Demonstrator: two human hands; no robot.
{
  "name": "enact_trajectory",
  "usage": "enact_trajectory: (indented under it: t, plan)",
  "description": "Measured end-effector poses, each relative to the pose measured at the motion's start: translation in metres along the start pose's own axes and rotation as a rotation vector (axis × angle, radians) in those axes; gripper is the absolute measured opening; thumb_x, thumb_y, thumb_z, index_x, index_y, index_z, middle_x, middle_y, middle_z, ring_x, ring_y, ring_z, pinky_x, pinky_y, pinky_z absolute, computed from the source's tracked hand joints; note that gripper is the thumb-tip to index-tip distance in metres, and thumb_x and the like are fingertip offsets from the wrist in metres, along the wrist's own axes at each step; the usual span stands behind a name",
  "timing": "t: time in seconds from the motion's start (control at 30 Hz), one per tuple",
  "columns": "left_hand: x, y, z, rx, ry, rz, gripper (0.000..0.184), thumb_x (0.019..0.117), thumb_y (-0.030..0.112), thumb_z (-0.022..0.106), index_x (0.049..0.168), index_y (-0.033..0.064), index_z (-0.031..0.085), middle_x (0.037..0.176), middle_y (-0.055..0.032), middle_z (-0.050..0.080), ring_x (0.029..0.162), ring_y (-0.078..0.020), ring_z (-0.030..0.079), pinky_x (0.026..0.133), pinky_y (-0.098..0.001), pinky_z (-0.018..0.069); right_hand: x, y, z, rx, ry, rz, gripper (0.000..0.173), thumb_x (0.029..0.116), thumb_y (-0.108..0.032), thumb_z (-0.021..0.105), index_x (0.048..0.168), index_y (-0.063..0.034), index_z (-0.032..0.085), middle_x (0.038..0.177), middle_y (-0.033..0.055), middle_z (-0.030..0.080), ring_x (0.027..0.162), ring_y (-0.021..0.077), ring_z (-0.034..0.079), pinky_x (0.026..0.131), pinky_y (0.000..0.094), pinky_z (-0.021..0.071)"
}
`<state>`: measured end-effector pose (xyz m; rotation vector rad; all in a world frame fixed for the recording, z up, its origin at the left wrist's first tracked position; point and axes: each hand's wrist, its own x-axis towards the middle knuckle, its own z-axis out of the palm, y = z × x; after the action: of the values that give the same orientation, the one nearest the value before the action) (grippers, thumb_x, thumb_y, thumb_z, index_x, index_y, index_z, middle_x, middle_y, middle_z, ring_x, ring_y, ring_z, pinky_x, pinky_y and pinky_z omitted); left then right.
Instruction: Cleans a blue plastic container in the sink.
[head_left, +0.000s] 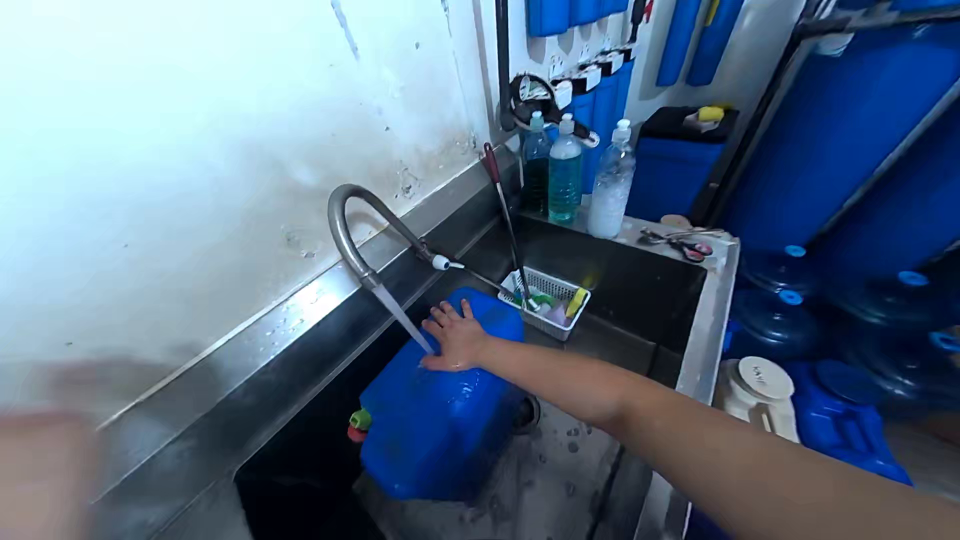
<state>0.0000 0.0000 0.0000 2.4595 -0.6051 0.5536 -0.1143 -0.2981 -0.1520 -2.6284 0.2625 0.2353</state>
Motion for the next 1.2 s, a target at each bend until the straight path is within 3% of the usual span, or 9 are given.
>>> enact_trajectory:
  t: [0.17, 0.4, 0.47, 0.63, 0.73, 0.9, 1.0, 1.1, 1.2]
  plan:
    - [-0.147, 0.064, 0.125, 0.027, -0.531, -0.319, 0.073, 0.1053, 0.038, 0.055, 0.157, -0.0057, 0.030, 0.163, -0.0395, 0.015, 0.146, -0.0614, 0.026, 0.112, -0.0729, 0.0301, -0.004, -0.040, 0.022, 0.032, -0.050, -0.334, 0.051, 0.1048, -0.019, 0.049, 0.155, -0.0081, 0.045, 0.164, 0.0191, 0.036, 0.155, 0.0428, 0.021, 0.117, 0.0771, 0.0030]
    - [-0.125, 0.070, 0.146, 0.161, -0.667, -0.349, 0.068, 0.1081, 0.047, 0.045, 0.161, 0.0055, 0.030, 0.166, -0.0340, 0.014, 0.146, -0.0544, 0.032, 0.114, -0.0660, 0.0329, -0.005, 0.034, -0.008, -0.074, -0.052, -0.037, 0.070, 0.1044, -0.057, 0.046, 0.145, -0.0010, 0.054, 0.149, 0.0275, 0.050, 0.144, 0.0476, 0.039, 0.112, 0.0729, 0.0252]
    - [-0.107, 0.090, 0.155, 0.240, -0.739, -0.426, 0.062, 0.1085, 0.053, 0.037, 0.160, 0.0186, 0.036, 0.163, -0.0355, 0.021, 0.141, -0.0595, 0.035, 0.107, -0.0759, 0.0306, -0.043, 0.046, -0.004, -0.094, -0.145, -0.041, 0.075, 0.1035, -0.063, 0.042, 0.143, -0.0011, 0.054, 0.138, 0.0292, 0.057, 0.132, 0.0493, 0.052, 0.104, 0.0693, 0.0397]
    - [-0.080, 0.137, 0.212, 0.315, -0.826, -0.074, 0.057, 0.1091, 0.049, 0.039, 0.139, 0.0061, 0.062, 0.141, -0.0264, 0.058, 0.140, -0.0477, 0.045, 0.114, -0.0709, 0.0264, -0.128, 0.078, 0.017, 0.221, -0.522, -0.151, 0.075, 0.1016, -0.053, 0.057, 0.142, 0.0087, 0.042, 0.116, 0.0310, 0.065, 0.109, 0.0468, 0.065, 0.096, 0.0650, 0.0482]
    - [-0.066, 0.134, 0.230, 0.306, -0.922, 0.169, 0.046, 0.1090, 0.040, 0.044, 0.131, 0.0071, 0.068, 0.136, -0.0199, 0.064, 0.136, -0.0406, 0.052, 0.115, -0.0661, 0.0301, -0.103, 0.104, 0.028, 0.468, -0.668, -0.236, 0.047, 0.1086, -0.033, 0.051, 0.136, 0.0050, 0.055, 0.113, 0.0269, 0.066, 0.095, 0.0348, 0.065, 0.089, 0.0525, 0.0508]
    - [-0.055, 0.115, 0.216, 0.305, -0.832, -0.210, 0.054, 0.1025, 0.053, 0.055, 0.139, 0.0148, 0.064, 0.153, -0.0173, 0.050, 0.148, -0.0433, 0.035, 0.112, -0.0725, 0.0271, 0.005, 0.121, 0.075, 0.973, -0.549, 0.024, 0.086, 0.1032, -0.070, 0.012, 0.136, -0.0041, 0.055, 0.092, 0.0097, 0.067, 0.073, 0.0157, 0.060, 0.068, 0.0313, 0.0495]
    - [-0.058, 0.101, 0.206, 0.332, -0.831, -0.242, 0.050, 0.1062, 0.048, 0.049, 0.142, 0.0146, 0.061, 0.155, -0.0172, 0.047, 0.148, -0.0432, 0.034, 0.111, -0.0709, 0.0278, 0.047, 0.095, 0.086, 1.108, -0.653, 0.007, 0.082, 0.0985, -0.077, 0.013, 0.101, -0.0098, 0.060, 0.059, -0.0035, 0.050, 0.045, 0.0045, 0.043, 0.044, 0.0192, 0.0370]
    - [-0.059, 0.088, 0.200, 0.322, -0.802, -0.294, 0.049, 0.1070, 0.047, 0.047, 0.141, 0.0135, 0.061, 0.155, -0.0172, 0.047, 0.147, -0.0427, 0.035, 0.109, -0.0708, 0.0291, 0.060, 0.070, 0.078, 1.232, -0.702, 0.066, 0.054, 0.1094, -0.056, 0.028, 0.089, -0.0126, 0.052, 0.059, -0.0053, 0.042, 0.045, 0.0044, 0.038, 0.045, 0.0196, 0.0353]
    - [-0.053, 0.083, 0.200, 0.303, -0.798, -0.310, 0.049, 0.1067, 0.047, 0.048, 0.139, 0.0133, 0.062, 0.155, -0.0167, 0.048, 0.148, -0.0420, 0.035, 0.109, -0.0710, 0.0285, 0.071, 0.082, 0.097, 1.433, -0.749, -0.182, 0.048, 0.1099, -0.049, 0.030, 0.106, -0.0110, 0.058, 0.078, -0.0037, 0.063, 0.065, 0.0040, 0.059, 0.063, 0.0216, 0.0511]
